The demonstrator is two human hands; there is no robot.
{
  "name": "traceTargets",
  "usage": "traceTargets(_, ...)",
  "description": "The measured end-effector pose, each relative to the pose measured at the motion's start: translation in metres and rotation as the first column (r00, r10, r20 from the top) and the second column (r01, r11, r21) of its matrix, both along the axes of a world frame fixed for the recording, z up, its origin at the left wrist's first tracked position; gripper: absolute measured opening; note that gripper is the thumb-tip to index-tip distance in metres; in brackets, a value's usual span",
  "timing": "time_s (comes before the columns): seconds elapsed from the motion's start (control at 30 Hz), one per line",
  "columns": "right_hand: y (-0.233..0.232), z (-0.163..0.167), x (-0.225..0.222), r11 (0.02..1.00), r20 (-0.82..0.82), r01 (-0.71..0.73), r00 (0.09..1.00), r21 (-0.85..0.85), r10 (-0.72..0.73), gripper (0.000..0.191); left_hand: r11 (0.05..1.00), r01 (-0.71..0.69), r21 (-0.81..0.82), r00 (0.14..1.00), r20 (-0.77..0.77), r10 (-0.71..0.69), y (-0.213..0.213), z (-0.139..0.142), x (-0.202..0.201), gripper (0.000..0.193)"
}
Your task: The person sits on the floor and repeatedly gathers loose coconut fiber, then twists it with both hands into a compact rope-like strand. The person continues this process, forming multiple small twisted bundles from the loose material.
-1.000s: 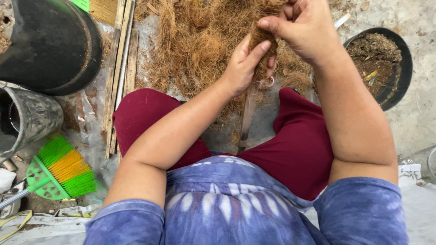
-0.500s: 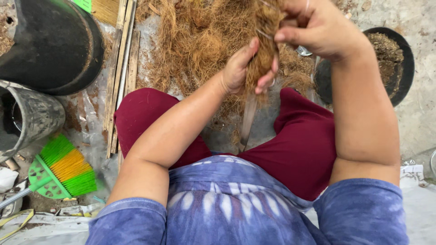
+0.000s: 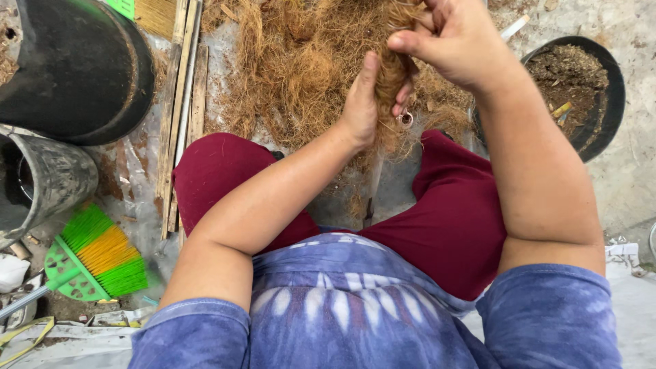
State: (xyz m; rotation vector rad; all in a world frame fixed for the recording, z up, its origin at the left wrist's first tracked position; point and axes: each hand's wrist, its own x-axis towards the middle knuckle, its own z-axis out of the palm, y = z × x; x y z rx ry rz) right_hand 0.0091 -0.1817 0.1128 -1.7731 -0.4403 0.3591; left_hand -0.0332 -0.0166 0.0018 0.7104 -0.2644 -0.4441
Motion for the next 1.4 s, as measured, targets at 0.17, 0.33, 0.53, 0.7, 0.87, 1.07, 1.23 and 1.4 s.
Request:
traceTargets(0.17, 0.015, -0.006, -0.002, 0.938, 0.272, 0.167, 0.959, -0.304, -0.083, 0.033, 0.978, -0.192, 0.083, 0.981, 0.04, 0.189, -0.001, 0.0, -0.001, 0.051)
traceTargets(0.33, 0.012, 0.017, -0.006, 0.9, 0.277, 0.125, 0.961, -0.418, -0.005, 0.036, 0.962, -0.254, 0.103, 0.965, 0.09, 0.245, 0.0, -0.005, 0.003, 0.049)
traceTargets(0.53, 0.0, 0.013, -0.003, 0.959, 0.105, 0.11, 0.991, -0.261, -0.085, 0.024, 0.976, -0.195, 0.098, 0.974, 0.133, 0.181, 0.018, 0.001, 0.024, 0.061)
traceTargets(0.7, 0.0, 0.014, 0.003, 0.996, -0.049, -0.002, 0.999, -0.089, -0.002, 0.026, 0.955, 0.288, -0.073, 0.957, 0.045, -0.285, 0.036, 0.011, 0.038, 0.075)
traceTargets(0.87, 0.024, 0.029, 0.002, 0.96, -0.163, -0.179, 0.963, 0.215, 0.216, 0.055, 0.857, 0.477, -0.195, 0.879, 0.118, -0.463, 0.038, 0.012, 0.039, 0.077)
traceTargets(1.07, 0.024, 0.033, 0.0, 0.972, -0.173, -0.105, 0.975, 0.208, 0.142, 0.053, 0.971, 0.237, 0.016, 0.968, -0.09, -0.235, 0.023, 0.006, 0.037, 0.072)
traceTargets(1.23, 0.034, 0.014, 0.0, 0.994, 0.072, 0.104, 0.992, 0.015, -0.105, 0.051, 0.978, -0.159, 0.133, 0.972, 0.193, 0.132, 0.008, -0.003, 0.022, 0.06)
traceTargets(1.4, 0.046, 0.01, -0.004, 0.923, 0.386, 0.304, 0.901, -0.238, -0.197, 0.05, 0.91, -0.368, 0.189, 0.897, 0.329, 0.294, 0.002, -0.009, 0.016, 0.042)
